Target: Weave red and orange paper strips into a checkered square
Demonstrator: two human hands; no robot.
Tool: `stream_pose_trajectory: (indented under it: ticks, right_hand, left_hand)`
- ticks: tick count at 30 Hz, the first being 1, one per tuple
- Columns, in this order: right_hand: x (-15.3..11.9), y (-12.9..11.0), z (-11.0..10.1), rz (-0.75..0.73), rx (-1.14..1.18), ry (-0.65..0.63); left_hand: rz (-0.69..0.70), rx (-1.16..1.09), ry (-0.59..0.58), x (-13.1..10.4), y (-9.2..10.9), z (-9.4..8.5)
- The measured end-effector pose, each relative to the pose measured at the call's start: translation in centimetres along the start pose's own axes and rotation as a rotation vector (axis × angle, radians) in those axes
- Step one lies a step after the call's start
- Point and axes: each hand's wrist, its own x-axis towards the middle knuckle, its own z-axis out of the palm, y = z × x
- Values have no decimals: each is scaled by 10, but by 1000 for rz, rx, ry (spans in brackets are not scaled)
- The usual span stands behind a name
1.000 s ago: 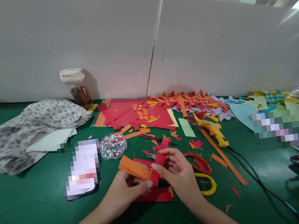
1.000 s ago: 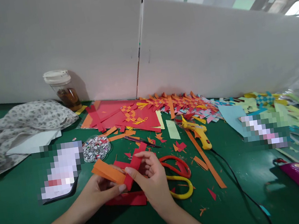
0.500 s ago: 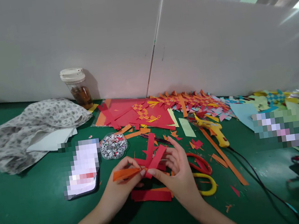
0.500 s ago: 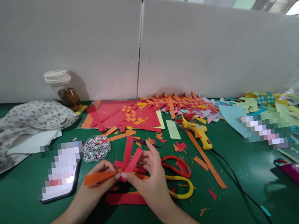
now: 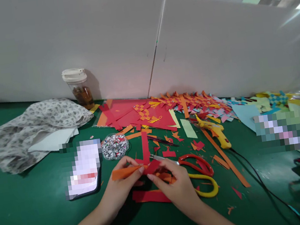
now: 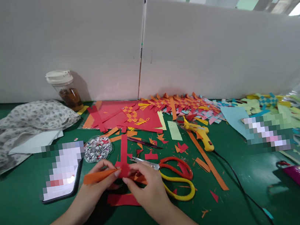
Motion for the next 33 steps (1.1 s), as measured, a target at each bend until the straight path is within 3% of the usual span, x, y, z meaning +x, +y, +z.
stream_pose_trajectory:
  ticks: [2, 7, 11, 15, 21, 26, 33]
  right_hand:
    - [2, -2, -2, -82, -65, 3]
    - [4, -5, -5, -274, -65, -135]
    - [1, -4, -4, -314, -71, -157]
    - [0, -6, -3, -310, -13, -101]
    - [4, 0, -4, 3, 93, 46]
    - [8, 8, -1, 251, 354, 18]
    - [12, 2, -3, 396, 511, 46]
  left_hand:
    - [2, -2, 10, 1, 0, -1]
    - [41, -18, 25, 4, -5, -3]
    - [62, -30, 19, 4, -7, -3]
    - [84, 1, -25, 2, -5, -2]
    - [64, 56, -144, 0, -7, -1]
    - [54, 54, -177, -1, -6, 0]
    - [14, -40, -201, -2, -4, -1]
